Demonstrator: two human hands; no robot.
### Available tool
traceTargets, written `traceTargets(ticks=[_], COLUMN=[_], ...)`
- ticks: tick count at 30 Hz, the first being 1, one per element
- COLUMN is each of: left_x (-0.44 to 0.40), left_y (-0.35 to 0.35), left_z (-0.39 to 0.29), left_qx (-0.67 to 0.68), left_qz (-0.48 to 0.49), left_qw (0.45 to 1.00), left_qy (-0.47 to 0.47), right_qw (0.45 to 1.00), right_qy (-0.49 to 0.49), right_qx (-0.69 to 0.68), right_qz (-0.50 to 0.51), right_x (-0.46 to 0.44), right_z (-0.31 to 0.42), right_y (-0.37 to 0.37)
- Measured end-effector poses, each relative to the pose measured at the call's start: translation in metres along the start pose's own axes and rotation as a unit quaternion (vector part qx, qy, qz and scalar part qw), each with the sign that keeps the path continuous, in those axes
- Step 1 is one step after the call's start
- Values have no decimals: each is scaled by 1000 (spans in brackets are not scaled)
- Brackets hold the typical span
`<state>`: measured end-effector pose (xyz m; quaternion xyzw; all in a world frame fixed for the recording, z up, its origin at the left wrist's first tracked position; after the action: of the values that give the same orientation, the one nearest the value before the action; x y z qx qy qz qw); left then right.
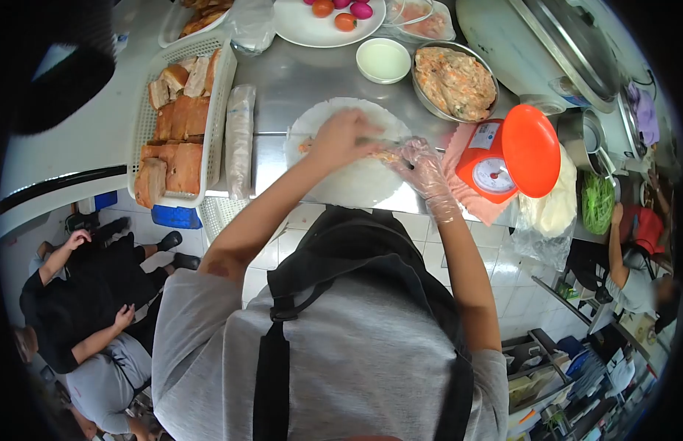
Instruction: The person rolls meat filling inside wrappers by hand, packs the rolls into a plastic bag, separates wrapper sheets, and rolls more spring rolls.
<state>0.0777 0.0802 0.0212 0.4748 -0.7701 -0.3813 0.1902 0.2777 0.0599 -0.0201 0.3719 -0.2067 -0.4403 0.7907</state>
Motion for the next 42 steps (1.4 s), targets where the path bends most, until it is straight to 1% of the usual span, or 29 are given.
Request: traceTargets(ticks=[4, 7, 9, 10, 13, 16, 19, 22, 24, 25, 28, 31, 34, 37, 39, 42], left_x=[32, 29, 28, 30, 35, 35, 29, 22, 20, 19, 18, 17, 23, 20, 19, 26], left_y=[-11, -10, -8, -5, 1, -3, -14, -16, -16, -18, -24, -20, -18, -20, -18, -10], left_z=[6, 13, 15, 15, 13, 7, 5, 3, -1, -1, 4, 4, 3, 6, 9, 11], left_qx=[-26, -40, -54, -54, -41, -6, 2, -9, 1, 9, 16, -6, -19, -35, -32, -65], left_qz=[12, 14, 30, 21, -1, -15, -14, -17, -36, -29, -4, 4, -4, 5, 20, -34], left_qw=[999, 999, 998, 998, 999, 999, 1000, 1000, 999, 999, 1000, 1000, 1000, 999, 999, 997], left_qy=[31, 32, 32, 31, 29, 32, 26, 25, 22, 14, -4, -6, -1, -11, -6, -23], right_qw=[997, 998, 999, 999, 987, 985, 994, 986, 988, 987, 994, 994, 993, 992, 988, 983], right_qy=[2, 34, 28, 24, 70, 56, 20, 32, -13, -36, 70, -67, -55, 50, 38, 38], right_qx=[69, 53, 40, 33, 134, 138, 79, 136, 93, 69, -20, -70, -75, 110, 146, 178], right_qz=[-39, -5, 14, 24, -48, -90, -68, -87, -125, -143, -76, -55, -75, -36, -13, 11], right_x=[-8, -20, -28, -29, -24, -13, 0, 5, 6, 8, -4, -2, -2, -15, -19, -21], right_z=[34, 41, 34, 31, 38, 48, 11, 22, 32, 35, 30, 20, 21, 42, 40, 47], right_y=[16, 0, -10, -14, -5, 18, 11, 20, 33, 36, 20, 10, 14, 13, 9, 10])
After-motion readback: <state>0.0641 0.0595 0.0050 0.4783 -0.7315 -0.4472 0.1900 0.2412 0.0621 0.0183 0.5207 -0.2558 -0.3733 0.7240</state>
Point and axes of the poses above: each hand's wrist, its own x-axis away from the middle knuckle, its own y-axis out of the back of the hand, z = x × y, the point moved 5 cm from there along -x, towards the middle knuckle, and after that the axes turned 7 degrees about z, right-handed, at the moved point
